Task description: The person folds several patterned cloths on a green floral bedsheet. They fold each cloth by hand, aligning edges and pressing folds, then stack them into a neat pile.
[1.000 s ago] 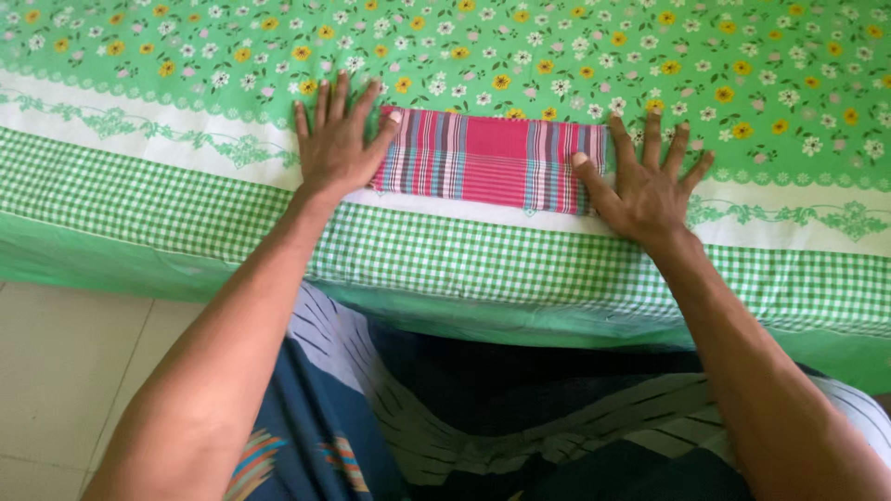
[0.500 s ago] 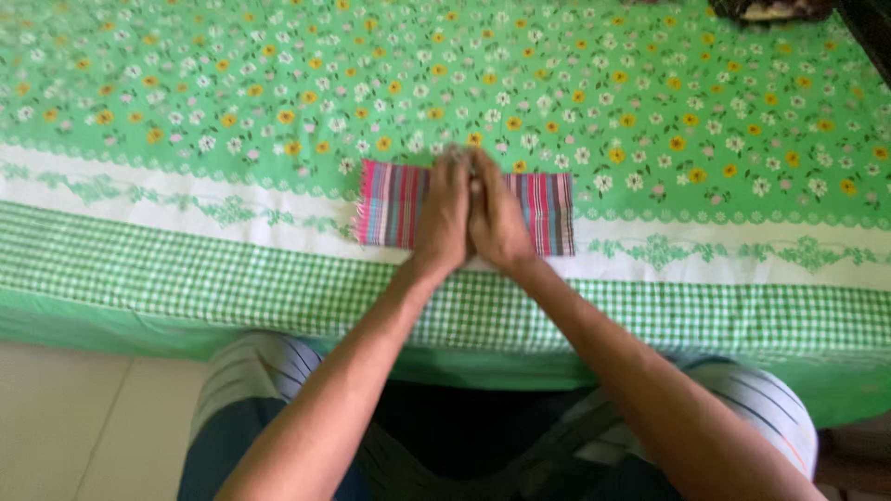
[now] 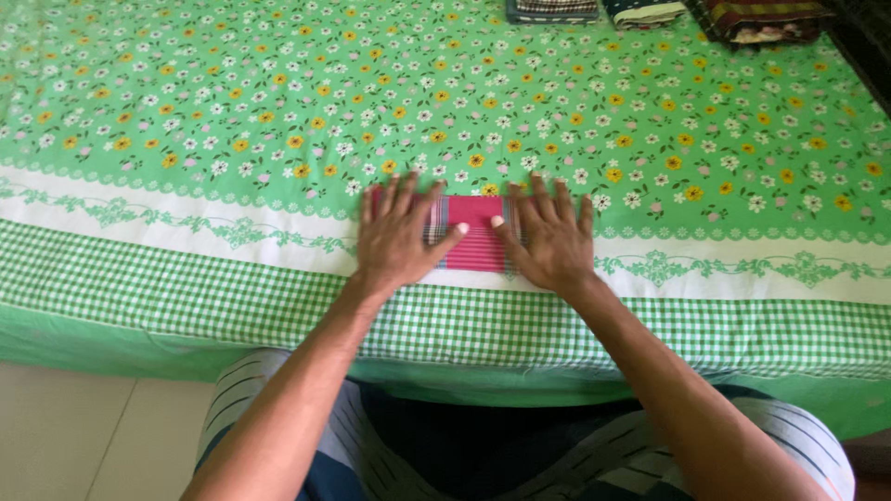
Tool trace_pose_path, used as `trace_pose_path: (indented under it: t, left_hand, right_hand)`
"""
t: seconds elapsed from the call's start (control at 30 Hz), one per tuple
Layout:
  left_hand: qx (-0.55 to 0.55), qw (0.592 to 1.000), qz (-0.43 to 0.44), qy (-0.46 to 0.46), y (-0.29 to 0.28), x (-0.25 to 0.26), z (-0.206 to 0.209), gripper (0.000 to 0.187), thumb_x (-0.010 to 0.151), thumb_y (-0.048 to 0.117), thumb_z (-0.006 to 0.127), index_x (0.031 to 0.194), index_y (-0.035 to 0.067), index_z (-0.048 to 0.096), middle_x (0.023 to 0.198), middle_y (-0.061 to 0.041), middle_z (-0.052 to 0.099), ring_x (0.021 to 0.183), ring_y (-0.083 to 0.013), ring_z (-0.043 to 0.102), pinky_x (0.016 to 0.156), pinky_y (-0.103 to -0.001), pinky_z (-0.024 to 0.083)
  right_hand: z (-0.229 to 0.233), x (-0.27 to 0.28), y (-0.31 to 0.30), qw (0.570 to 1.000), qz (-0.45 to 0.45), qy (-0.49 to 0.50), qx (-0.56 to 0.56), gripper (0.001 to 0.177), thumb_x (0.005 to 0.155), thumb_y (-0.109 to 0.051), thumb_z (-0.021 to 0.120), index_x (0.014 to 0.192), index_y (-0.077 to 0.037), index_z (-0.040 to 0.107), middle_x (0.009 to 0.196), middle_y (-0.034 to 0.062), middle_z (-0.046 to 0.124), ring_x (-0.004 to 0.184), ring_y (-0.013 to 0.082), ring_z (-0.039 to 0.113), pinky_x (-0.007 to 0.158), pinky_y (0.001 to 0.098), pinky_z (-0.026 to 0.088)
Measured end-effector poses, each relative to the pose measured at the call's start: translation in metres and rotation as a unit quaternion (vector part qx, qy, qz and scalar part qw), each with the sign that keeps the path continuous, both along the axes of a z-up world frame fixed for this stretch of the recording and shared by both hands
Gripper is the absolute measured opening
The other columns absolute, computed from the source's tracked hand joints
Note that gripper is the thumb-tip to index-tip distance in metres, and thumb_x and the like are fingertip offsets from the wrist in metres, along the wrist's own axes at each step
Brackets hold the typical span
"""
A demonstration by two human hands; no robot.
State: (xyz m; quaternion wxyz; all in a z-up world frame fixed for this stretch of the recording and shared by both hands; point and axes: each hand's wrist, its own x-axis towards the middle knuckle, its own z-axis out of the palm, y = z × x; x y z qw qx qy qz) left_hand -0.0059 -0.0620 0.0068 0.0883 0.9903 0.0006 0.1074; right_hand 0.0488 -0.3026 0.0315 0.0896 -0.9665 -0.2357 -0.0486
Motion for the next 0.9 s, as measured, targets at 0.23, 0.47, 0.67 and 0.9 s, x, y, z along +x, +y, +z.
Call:
trace_pose_path:
  t: [0.23,0.47,0.67,0.9]
  left_hand:
    - [-0.065,0.994,0.016,-0.085,0.022,-0.008,-0.008,0.089,0.090,0.080,0.045,0.157,0.021,0.042,0.167,-0.016,0.029,0.154,-0.0352,0.024,0.125,-0.058,0.007]
    - [-0.089,0.985,0.010,-0.149,0.023,-0.009,-0.012,0.081,0.090,0.067,0.062,0.145,0.009,0.053,0.157,-0.020,0.044,0.148,-0.0358,0.036,0.122,-0.058,0.015]
    - [-0.156,0.962,0.007,-0.226,0.027,-0.008,-0.017,0.066,0.095,0.047,0.070,0.137,-0.002,0.056,0.145,-0.023,0.055,0.139,-0.0351,0.050,0.124,-0.057,0.025]
    - [-0.150,0.954,0.000,-0.261,0.030,-0.002,-0.027,0.051,0.099,0.035,0.063,0.134,-0.001,0.059,0.140,-0.024,0.060,0.134,-0.0355,0.055,0.121,-0.056,0.029]
  right_hand:
    - [-0.001,-0.002,-0.016,0.999,0.001,-0.038,0.035,0.078,0.100,-0.069,0.029,0.157,-0.017,0.040,0.166,0.0206,0.026,0.154,0.0444,0.016,0.122,0.0646,0.004]
    - [-0.005,-0.004,-0.021,0.992,0.043,-0.110,0.049,0.074,0.103,-0.061,0.039,0.148,-0.003,0.049,0.156,0.0267,0.040,0.149,0.0447,0.031,0.121,0.0623,0.017]
    - [0.002,-0.013,-0.020,0.986,0.052,-0.134,0.082,0.064,0.103,-0.053,0.052,0.138,0.000,0.059,0.135,0.0213,0.055,0.128,0.0385,0.049,0.110,0.0550,0.037]
    - [0.014,0.002,-0.020,0.992,0.056,-0.093,0.063,0.071,0.088,-0.057,0.070,0.132,-0.002,0.064,0.122,0.0231,0.058,0.110,0.0405,0.055,0.096,0.0551,0.046]
